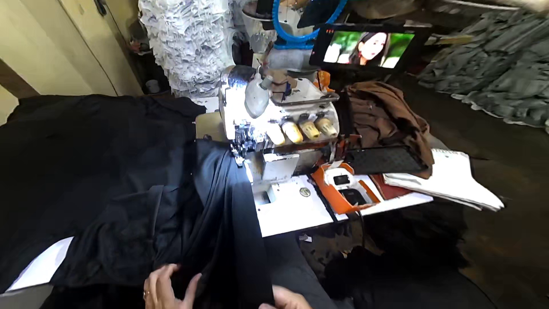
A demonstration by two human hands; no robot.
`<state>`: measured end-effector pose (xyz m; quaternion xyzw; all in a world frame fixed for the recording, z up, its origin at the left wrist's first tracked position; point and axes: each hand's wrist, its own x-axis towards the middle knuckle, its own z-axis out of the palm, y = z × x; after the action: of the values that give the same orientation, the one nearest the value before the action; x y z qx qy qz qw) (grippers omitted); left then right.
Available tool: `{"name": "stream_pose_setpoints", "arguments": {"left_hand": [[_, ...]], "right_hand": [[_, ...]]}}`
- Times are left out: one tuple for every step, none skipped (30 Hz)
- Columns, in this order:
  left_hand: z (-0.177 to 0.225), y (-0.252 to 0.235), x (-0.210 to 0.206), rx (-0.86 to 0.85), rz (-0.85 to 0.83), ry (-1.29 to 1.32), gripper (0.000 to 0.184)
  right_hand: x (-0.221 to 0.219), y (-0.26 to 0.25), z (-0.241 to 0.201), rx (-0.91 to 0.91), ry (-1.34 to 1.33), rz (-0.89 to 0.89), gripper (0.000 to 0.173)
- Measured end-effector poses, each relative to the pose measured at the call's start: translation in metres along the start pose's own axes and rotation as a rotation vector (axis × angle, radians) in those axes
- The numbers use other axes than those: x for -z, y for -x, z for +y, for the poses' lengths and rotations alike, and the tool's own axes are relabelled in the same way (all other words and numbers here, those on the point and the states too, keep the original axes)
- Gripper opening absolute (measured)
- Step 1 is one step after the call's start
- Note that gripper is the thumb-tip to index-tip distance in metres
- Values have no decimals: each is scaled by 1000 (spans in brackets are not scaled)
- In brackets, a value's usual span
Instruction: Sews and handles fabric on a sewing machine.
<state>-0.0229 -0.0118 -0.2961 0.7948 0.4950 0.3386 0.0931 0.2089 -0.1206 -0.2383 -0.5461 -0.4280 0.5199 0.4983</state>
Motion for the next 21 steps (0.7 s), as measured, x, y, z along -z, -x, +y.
{"name": "stream_pose_setpoints", "arguments": {"left_hand": [[-2,7,2,156,-120,35,50],[-7,11,3,284,-209,94,50],[-12,14,4,374,-244,183,45],[-15,15,6,412,-233,254,39],[-17,14,10,405,-197,313,31],[-20,14,14,382,-159,387,25],[-23,12,19,351,-126,466,22],[-27,11,25,319,-95,523,20],[-29,9,33,300,-68,551,19],[-29,8,41,291,-43,551,18],[-29,6,48,288,-15,535,17],[-28,5,54,281,20,516,17],[-28,4,60,270,53,502,17],[-28,3,64,250,83,489,16],[-28,3,69,226,113,474,16],[-28,2,73,202,141,457,15],[-28,1,77,179,167,441,14],[-28,0,81,157,191,421,13],[-27,-3,85,138,215,400,13],[-26,-5,89,121,238,384,13],[-26,-8,93,104,255,371,13]], "right_hand": [[1,6,1,-39,-78,46,18],[1,12,1,-97,-146,88,26],[2,16,-1,-168,-202,128,35],[4,19,0,-228,-238,156,40],[9,21,1,-279,-252,156,41],[14,24,4,-324,-248,139,36],[19,26,8,-364,-235,117,28],[24,27,11,-402,-230,94,19],[27,28,13,-431,-235,79,13],[28,29,14,-451,-249,73,9],[29,30,14,-472,-259,71,8],[29,30,15,-489,-258,64,6],[28,31,15,-499,-254,56,6],[28,31,16,-500,-245,48,5],[27,30,17,-496,-231,45,4],[25,30,18,-490,-216,47,3],[23,29,19,-477,-204,50,4],[21,29,20,-459,-193,49,4],[20,28,22,-441,-183,42,3],[18,28,22,-429,-170,29,2],[16,28,23,-421,-157,19,2]]}}
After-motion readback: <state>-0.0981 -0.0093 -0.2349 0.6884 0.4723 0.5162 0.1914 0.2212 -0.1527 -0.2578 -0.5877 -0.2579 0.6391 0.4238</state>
